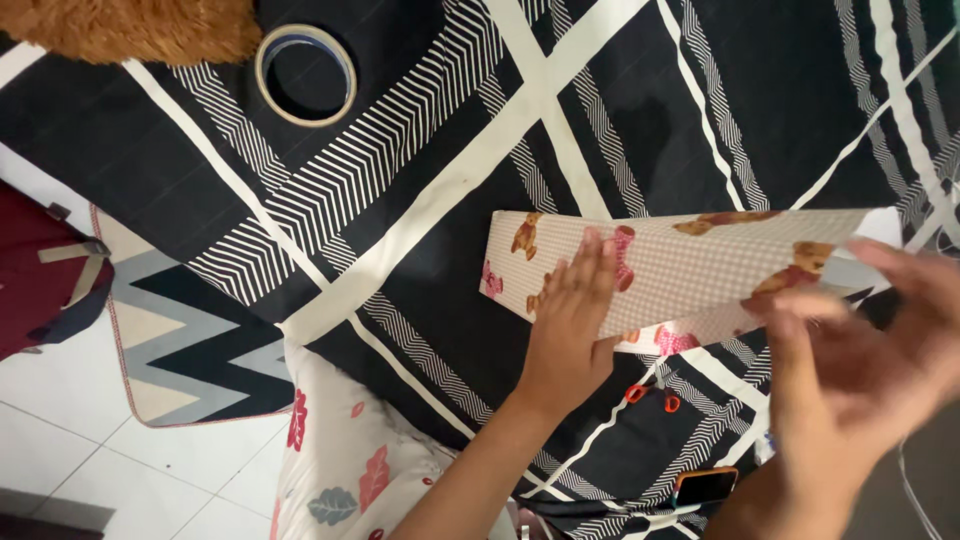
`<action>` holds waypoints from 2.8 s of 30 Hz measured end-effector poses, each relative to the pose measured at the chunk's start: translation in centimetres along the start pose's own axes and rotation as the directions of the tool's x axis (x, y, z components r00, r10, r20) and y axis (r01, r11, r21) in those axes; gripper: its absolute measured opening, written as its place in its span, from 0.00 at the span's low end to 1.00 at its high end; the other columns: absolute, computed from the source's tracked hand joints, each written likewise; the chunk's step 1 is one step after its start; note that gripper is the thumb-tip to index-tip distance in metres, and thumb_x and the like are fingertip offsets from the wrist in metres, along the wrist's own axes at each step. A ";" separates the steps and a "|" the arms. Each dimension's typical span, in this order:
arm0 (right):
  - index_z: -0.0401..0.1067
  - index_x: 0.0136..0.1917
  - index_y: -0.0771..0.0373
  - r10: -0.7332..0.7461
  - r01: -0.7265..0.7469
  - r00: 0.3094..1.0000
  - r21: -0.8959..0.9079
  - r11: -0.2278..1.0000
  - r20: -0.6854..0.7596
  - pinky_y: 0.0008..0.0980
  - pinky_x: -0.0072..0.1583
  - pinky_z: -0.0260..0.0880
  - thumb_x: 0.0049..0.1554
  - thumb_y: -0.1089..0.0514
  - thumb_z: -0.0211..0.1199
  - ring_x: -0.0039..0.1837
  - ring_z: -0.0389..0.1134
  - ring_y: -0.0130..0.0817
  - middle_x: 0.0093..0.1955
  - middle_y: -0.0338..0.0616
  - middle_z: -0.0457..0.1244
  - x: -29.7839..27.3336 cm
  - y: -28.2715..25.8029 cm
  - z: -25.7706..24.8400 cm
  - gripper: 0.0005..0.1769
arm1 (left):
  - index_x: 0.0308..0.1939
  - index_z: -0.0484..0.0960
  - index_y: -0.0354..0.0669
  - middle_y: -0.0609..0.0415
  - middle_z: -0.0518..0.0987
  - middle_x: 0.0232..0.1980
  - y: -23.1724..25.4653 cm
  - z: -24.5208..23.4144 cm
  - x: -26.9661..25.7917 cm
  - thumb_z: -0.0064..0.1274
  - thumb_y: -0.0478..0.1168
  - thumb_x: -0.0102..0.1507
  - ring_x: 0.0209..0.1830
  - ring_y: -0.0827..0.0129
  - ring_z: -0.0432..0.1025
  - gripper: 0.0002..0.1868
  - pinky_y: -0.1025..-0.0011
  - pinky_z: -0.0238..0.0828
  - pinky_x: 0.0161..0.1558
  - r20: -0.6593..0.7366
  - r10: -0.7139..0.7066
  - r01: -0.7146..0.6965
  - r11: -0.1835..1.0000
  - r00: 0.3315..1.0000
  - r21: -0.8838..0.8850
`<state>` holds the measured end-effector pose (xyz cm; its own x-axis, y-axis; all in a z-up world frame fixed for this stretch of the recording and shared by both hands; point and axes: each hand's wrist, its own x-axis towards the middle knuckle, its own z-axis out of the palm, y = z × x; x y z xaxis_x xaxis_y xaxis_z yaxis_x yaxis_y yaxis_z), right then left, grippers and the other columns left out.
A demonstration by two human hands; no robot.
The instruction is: The person wraps a small rectangular box with patterned wrapping paper on a bed. They fold the paper edges, crease the folds, and secure the package with tape, completing the wrapping process.
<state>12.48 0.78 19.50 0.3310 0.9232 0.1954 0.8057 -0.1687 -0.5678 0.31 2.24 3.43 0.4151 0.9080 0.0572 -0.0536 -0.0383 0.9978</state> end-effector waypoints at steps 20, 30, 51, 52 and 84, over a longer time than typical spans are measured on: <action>0.58 0.68 0.76 0.531 -0.422 0.839 0.469 0.776 -0.122 0.29 0.68 0.68 0.67 0.64 0.57 0.69 0.66 0.32 0.70 0.51 0.63 -7.7 1.9 11.7 0.20 | 0.78 0.61 0.38 0.36 0.60 0.81 -0.4 1.0 -1.7 0.42 0.41 0.74 0.82 0.43 0.59 0.28 0.46 0.51 0.80 -0.043 0.036 -0.032 0.996 0.998 0.086; 0.71 0.59 0.78 0.644 -0.610 0.765 0.292 0.737 -0.026 0.27 0.54 0.64 0.69 0.58 0.53 0.52 0.64 0.26 0.53 0.49 0.65 -8.6 1.7 11.1 0.18 | 0.78 0.60 0.33 0.36 0.63 0.80 1.3 -0.3 -1.8 0.42 0.40 0.74 0.81 0.45 0.61 0.29 0.49 0.55 0.80 -0.103 -0.064 0.064 0.998 0.993 -0.008; 0.75 0.49 0.70 0.425 -0.439 0.897 0.145 0.887 0.120 0.28 0.42 0.69 0.57 0.60 0.67 0.39 0.71 0.30 0.39 0.46 0.70 -8.0 -0.2 13.0 0.10 | 0.73 0.66 0.25 0.27 0.66 0.76 0.1 -2.9 -2.4 0.41 0.36 0.73 0.78 0.38 0.64 0.25 0.50 0.64 0.74 -0.125 -0.042 0.057 0.992 0.991 0.117; 0.75 0.47 0.69 0.431 -0.452 0.889 0.145 0.880 0.153 0.29 0.41 0.69 0.57 0.59 0.67 0.37 0.72 0.31 0.38 0.46 0.70 -8.1 0.0 12.9 0.10 | 0.72 0.66 0.24 0.26 0.65 0.76 0.1 -2.9 -2.4 0.42 0.37 0.73 0.78 0.37 0.64 0.25 0.51 0.65 0.74 -0.127 -0.041 0.057 0.990 0.991 0.128; 0.73 0.57 0.67 0.066 0.002 0.983 -0.369 0.930 0.170 0.54 0.61 0.68 0.50 0.64 0.62 0.58 0.69 0.62 0.58 0.58 0.67 -13.6 7.2 9.9 0.20 | 0.71 0.76 0.47 0.48 0.81 0.40 -5.5 -3.7 8.7 0.28 0.58 0.75 0.42 0.67 0.81 0.32 0.73 0.76 0.51 0.637 0.110 0.121 0.943 0.763 -0.309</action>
<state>8.93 -9.53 4.81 0.2949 0.9553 0.0190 0.9306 -0.2827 -0.2326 0.86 11.87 -1.69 0.8891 0.4232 0.1742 -0.2803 0.2028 0.9382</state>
